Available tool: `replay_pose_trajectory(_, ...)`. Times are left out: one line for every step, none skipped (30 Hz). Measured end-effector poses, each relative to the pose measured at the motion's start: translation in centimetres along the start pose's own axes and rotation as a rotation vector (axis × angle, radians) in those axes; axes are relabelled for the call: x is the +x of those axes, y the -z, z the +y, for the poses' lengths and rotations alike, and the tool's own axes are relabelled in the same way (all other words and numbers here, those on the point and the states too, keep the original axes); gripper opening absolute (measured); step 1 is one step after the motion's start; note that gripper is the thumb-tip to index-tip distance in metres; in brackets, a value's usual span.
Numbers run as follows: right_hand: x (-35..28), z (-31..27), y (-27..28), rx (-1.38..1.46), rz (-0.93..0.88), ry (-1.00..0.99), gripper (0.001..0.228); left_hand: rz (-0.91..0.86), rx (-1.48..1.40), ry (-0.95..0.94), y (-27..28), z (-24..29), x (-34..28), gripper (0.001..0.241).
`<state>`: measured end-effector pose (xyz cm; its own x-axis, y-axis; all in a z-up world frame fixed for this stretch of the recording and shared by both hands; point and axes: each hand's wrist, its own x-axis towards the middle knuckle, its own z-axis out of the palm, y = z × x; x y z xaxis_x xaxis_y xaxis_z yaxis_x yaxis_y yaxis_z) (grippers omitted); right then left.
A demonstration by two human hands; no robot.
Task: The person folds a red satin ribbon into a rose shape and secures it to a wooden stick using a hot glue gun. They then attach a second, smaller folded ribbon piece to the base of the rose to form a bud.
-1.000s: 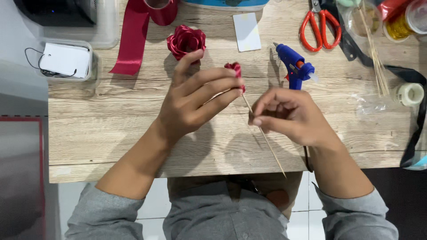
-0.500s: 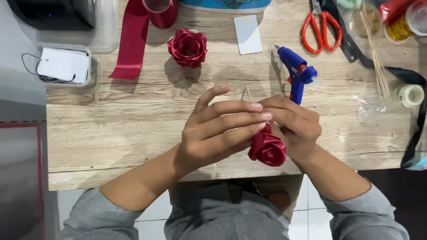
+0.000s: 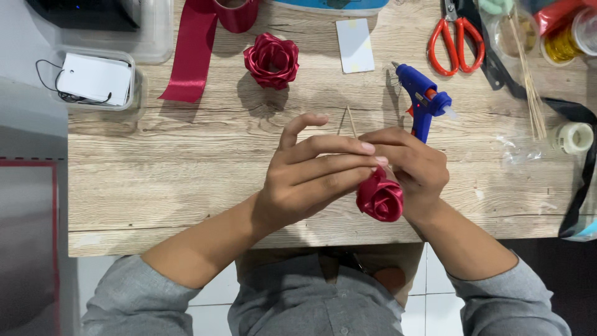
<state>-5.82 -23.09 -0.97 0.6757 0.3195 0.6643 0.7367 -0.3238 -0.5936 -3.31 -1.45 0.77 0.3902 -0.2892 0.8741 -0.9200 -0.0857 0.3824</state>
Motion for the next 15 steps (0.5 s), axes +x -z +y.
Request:
replay_pose_trajectory(0.0,0.0,-0.1,0.0,0.001,0.001,0.015,-0.001,0.001,-0.001,0.0,0.0,-0.1,0.008)
replay_pose_trajectory(0.1,0.0,-0.1,-0.002,0.004,0.005,0.015,0.006,0.008,-0.005,0.0,-0.1,-0.2,0.007)
replay_pose_trajectory(0.1,0.0,-0.2,-0.004,0.008,0.01,0.015,0.013,0.015,-0.008,0.0,-0.2,-0.3,0.006)
replay_pose_trajectory(0.1,-0.2,-0.2,-0.005,0.009,0.01,0.015,0.011,0.014,-0.009,0.0,-0.2,-0.4,0.006)
replay_pose_trajectory(0.1,-0.3,-0.1,-0.032,0.004,-0.023,0.017,0.008,0.023,-0.014,0.0,-0.3,-0.4,0.005)
replay_pose_trajectory(0.1,-0.5,-0.1,-0.059,-0.001,-0.055,0.019,0.004,0.031,-0.019,0.0,-0.3,-0.5,0.004)
replay_pose_trajectory(-0.2,0.1,0.1,-0.059,0.003,-0.056,0.019,0.001,0.03,-0.02,-0.1,-0.5,-0.6,0.004)
replay_pose_trajectory(-0.5,0.6,0.3,-0.069,0.009,-0.068,0.018,-0.04,0.048,0.0,-0.3,-0.7,-0.7,0.015)
replay_pose_trajectory(-0.9,1.0,0.5,-0.078,0.016,-0.08,0.018,-0.082,0.067,0.019,-0.4,-0.8,-0.9,0.028)
replay_pose_trajectory(-0.8,0.9,0.6,-0.079,0.016,-0.082,0.018,-0.082,0.065,0.019,-0.4,-1.2,-1.0,0.028)
replay_pose_trajectory(-0.7,0.8,0.6,-0.074,0.044,-0.104,0.009,-0.098,-0.014,0.075,-0.4,-1.6,-1.1,0.034)
replay_pose_trajectory(-0.4,0.8,0.5,-0.065,0.073,-0.12,0.01,-0.114,-0.088,0.128,-0.2,-2.1,-1.1,0.041)
replay_pose_trajectory(0.3,0.4,0.5,-0.063,0.072,-0.115,0.01,-0.114,-0.083,0.126,0.4,-2.0,-0.5,0.041)
replay_pose_trajectory(0.9,-0.2,0.5,-0.045,0.042,-0.082,0.012,-0.122,-0.189,0.304,0.8,-1.8,0.1,0.018)
replay_pose_trajectory(1.4,-0.7,0.5,-0.028,0.011,-0.048,0.015,-0.133,-0.295,0.481,1.3,-1.6,0.6,0.021)
